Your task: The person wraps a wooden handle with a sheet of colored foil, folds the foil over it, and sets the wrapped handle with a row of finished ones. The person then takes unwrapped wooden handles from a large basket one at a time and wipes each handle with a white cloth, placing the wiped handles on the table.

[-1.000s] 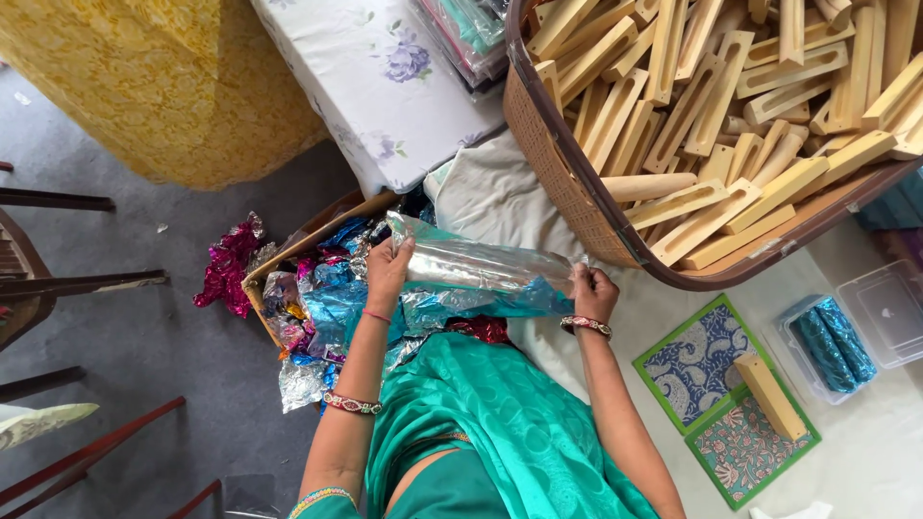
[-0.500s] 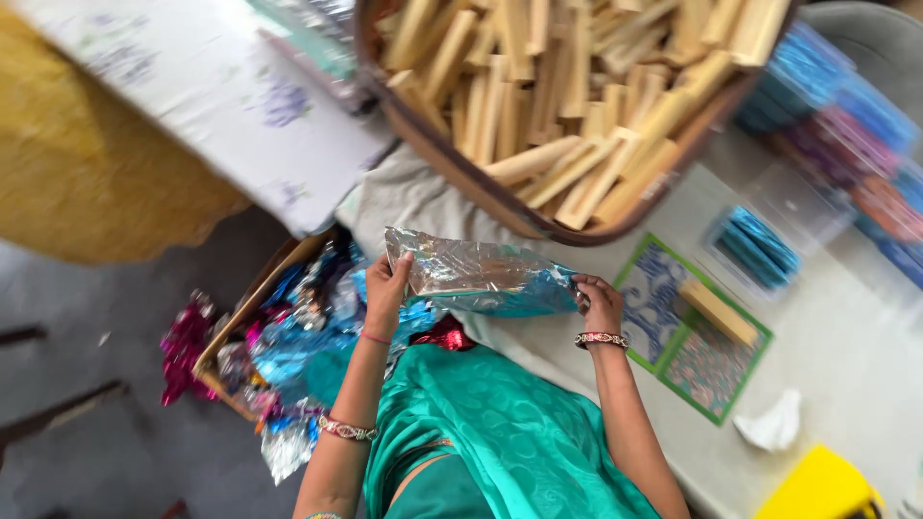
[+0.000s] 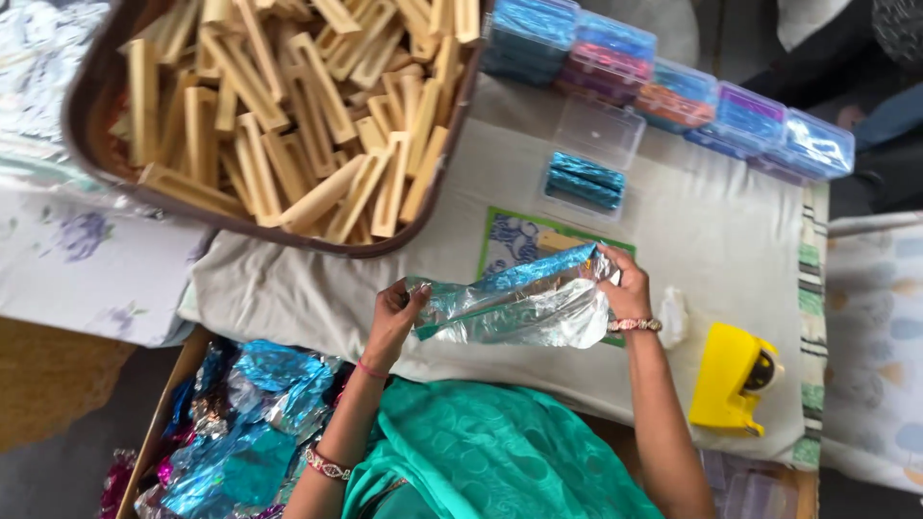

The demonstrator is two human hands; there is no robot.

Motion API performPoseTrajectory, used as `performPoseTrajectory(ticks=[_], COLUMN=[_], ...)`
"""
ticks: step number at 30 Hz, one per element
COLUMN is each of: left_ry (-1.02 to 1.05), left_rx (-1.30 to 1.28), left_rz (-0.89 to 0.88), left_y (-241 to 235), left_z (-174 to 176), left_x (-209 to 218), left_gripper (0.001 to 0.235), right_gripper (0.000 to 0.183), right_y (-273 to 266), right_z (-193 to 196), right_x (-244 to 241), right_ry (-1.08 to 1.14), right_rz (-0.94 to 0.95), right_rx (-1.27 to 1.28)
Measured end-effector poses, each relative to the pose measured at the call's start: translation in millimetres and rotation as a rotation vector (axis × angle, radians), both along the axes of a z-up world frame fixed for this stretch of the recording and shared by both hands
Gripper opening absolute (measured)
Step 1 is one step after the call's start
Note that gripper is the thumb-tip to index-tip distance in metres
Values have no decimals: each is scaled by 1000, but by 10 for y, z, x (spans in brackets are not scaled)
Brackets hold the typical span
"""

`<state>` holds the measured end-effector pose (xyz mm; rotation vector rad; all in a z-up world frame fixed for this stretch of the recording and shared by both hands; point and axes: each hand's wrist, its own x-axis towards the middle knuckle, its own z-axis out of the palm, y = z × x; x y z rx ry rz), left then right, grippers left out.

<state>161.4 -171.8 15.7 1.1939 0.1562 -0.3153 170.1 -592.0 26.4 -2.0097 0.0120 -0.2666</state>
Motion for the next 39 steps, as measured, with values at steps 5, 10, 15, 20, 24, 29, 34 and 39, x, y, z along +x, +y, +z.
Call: performPoseTrajectory(ticks=[5, 10, 15, 20, 24, 29, 34, 39], left_ry=[52, 158, -181, -559, -515, -517, -616, -540], left_rx=[129, 450, 1166, 1126, 1125, 1259, 1359, 1566], left_rz=[103, 221, 496, 258, -119, -301, -324, -342], left_y=[-391, -322, -365, -774, -1099, -1350, -1456, -1449], left_z=[-780, -1318, 69, 303, -231, -385, -708, -1009], left_x=[44, -156, -263, 110, 662, 831, 695, 567], left_gripper=[23, 29, 43, 53, 81, 98, 99, 96], right_gripper=[53, 46, 50, 50, 56, 55, 39, 57], right_y=[-399, -217, 218, 417, 494, 433, -157, -558], right_z=[5, -443, -479, -636, -717, -484, -492, -472], right_x=[286, 676, 868, 1085, 1139, 1006, 875, 646], right_ry=[120, 112, 204, 28, 99, 86, 184, 115], right_rz=[94, 180, 271, 431, 500, 486, 184, 172], right_rx=[-181, -376, -481, -489, -350, -260, 105, -547])
